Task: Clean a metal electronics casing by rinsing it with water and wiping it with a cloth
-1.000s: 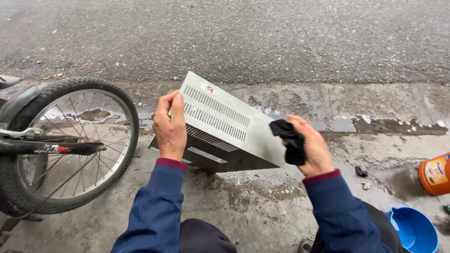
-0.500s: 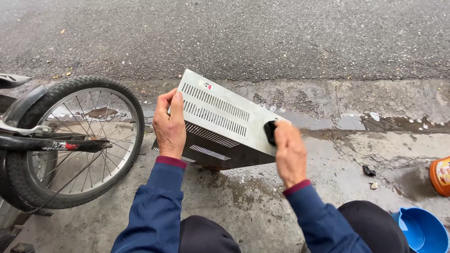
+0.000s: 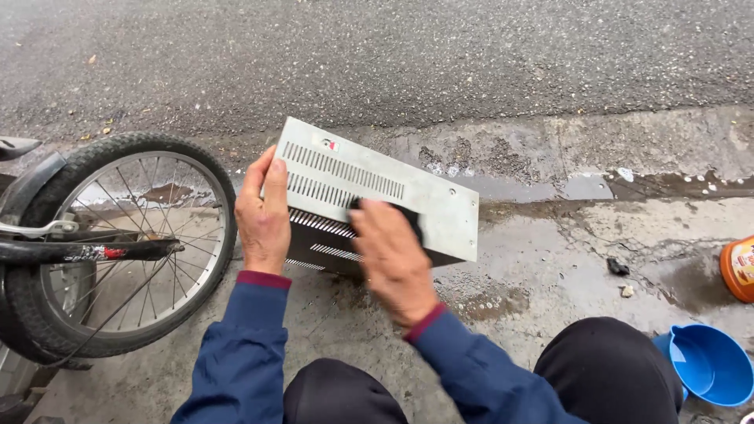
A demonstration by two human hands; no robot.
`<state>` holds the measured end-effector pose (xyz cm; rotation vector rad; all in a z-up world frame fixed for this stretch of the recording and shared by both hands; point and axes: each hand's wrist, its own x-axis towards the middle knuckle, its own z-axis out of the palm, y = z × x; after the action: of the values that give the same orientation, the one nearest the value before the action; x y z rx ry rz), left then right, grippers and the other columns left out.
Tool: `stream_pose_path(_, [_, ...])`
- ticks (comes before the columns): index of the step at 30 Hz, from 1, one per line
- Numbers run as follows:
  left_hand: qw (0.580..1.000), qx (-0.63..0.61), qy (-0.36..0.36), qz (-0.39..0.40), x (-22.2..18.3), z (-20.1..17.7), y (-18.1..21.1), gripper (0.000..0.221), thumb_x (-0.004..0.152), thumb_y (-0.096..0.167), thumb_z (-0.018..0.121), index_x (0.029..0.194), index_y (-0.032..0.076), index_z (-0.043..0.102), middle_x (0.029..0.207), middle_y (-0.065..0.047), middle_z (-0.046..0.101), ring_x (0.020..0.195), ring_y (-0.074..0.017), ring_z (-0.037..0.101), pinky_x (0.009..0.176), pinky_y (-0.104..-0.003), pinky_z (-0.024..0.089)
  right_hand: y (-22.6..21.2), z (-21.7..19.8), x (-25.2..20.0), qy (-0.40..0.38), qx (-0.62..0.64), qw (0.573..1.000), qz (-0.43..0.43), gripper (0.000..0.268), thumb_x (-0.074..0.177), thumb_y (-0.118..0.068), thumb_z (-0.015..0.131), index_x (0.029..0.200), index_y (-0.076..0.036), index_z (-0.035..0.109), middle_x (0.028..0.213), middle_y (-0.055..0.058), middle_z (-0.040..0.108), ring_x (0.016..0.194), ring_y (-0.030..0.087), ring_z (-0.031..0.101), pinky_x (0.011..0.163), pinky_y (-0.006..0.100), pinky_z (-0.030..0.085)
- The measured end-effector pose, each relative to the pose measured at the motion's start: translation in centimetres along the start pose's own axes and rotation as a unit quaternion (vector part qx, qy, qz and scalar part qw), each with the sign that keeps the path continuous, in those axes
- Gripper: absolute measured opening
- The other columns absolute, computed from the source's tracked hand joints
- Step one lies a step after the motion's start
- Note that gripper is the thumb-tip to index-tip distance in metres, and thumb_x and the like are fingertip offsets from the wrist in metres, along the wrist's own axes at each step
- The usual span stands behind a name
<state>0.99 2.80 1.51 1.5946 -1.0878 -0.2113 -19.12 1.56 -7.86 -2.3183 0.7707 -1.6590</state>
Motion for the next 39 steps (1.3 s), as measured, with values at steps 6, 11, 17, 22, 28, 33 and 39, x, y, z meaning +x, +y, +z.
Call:
stream_pose_path(6, [0.999, -0.025, -0.037, 0.013, 1.1, -1.3, -0.8, 0.044, 0.116, 0.043, 0.062, 0.150, 0.017, 0.072, 0.137, -0.021, 0.076, 0.138, -0.0359, 0.067, 0.116, -0.051, 0.050, 6.0, -5.9, -4.9, 0.006, -0.051, 0.966, 0.254, 0.035, 0.117, -0.011, 0.056, 0.148, -0.016, 0.072, 0.152, 0.010, 0.071, 0.147, 0.030, 0.062, 0.126, 0.045, 0.048])
stream_pose_path(11, [0.998, -0.029, -0.048, -0.004, -0.3, -0.7, 0.6, 0.044, 0.115, 0.042, 0.061, 0.150, 0.019, 0.073, 0.129, -0.022, 0.080, 0.131, -0.0314, 0.069, 0.111, -0.052, 0.053, 6.5, -0.9, 1.4, 0.007, -0.017, 0.983, 0.185, 0.037, 0.113, 0.001, 0.055, 0.143, -0.009, 0.074, 0.147, 0.018, 0.073, 0.143, 0.039, 0.065, 0.122, 0.052, 0.050])
stream_pose_path(17, [0.997, -0.050, -0.062, 0.017, -0.7, 0.1, -0.1, 0.041, 0.114, 0.038, 0.064, 0.148, 0.018, 0.074, 0.131, -0.016, 0.080, 0.129, -0.0236, 0.068, 0.112, -0.048, 0.054, 3.3, 7.6, 9.9, 0.013, 0.031, 0.999, 0.035, 0.038, 0.111, 0.003, 0.053, 0.141, -0.009, 0.073, 0.150, 0.018, 0.071, 0.147, 0.040, 0.061, 0.130, 0.050, 0.044])
stream_pose_path(22, [0.997, -0.051, -0.054, 0.013, -0.8, -1.2, -1.7, 0.041, 0.113, 0.037, 0.065, 0.148, 0.019, 0.075, 0.130, -0.014, 0.080, 0.128, -0.0220, 0.069, 0.111, -0.046, 0.054, 3.8, 3.9, 7.2, -0.028, 0.032, 0.999, -0.008, 0.045, 0.111, 0.007, 0.047, 0.145, -0.009, 0.072, 0.154, 0.019, 0.069, 0.150, 0.040, 0.060, 0.131, 0.051, 0.044])
stream_pose_path(28, [0.996, -0.079, -0.042, -0.023, -0.8, -2.8, -2.4, 0.041, 0.112, 0.040, 0.065, 0.146, 0.020, 0.077, 0.130, -0.014, 0.081, 0.126, -0.0214, 0.069, 0.114, -0.046, 0.052, 7.1, -4.4, -1.3, -0.027, -0.026, 0.981, 0.191, 0.043, 0.114, 0.002, 0.051, 0.149, -0.011, 0.072, 0.152, 0.018, 0.070, 0.146, 0.039, 0.061, 0.128, 0.052, 0.045])
stream_pose_path(33, [0.996, -0.076, -0.040, -0.017, -1.1, -3.9, -3.5, 0.039, 0.113, 0.039, 0.065, 0.144, 0.019, 0.079, 0.130, -0.015, 0.082, 0.126, -0.0232, 0.071, 0.114, -0.047, 0.053, 3.4, -4.0, 0.0, 0.003, -0.012, 0.977, 0.212, 0.040, 0.115, 0.000, 0.053, 0.147, -0.013, 0.074, 0.147, 0.015, 0.074, 0.141, 0.035, 0.067, 0.124, 0.051, 0.050])
stream_pose_path(39, [0.993, -0.093, -0.066, -0.021, -1.9, -4.1, -1.7, 0.038, 0.112, 0.037, 0.065, 0.143, 0.019, 0.079, 0.132, -0.012, 0.081, 0.126, -0.0189, 0.067, 0.117, -0.044, 0.052, 0.7, 3.3, 8.3, -0.041, 0.083, 0.991, 0.101, 0.035, 0.117, -0.009, 0.055, 0.147, -0.011, 0.072, 0.145, 0.021, 0.074, 0.137, 0.043, 0.070, 0.118, 0.057, 0.054])
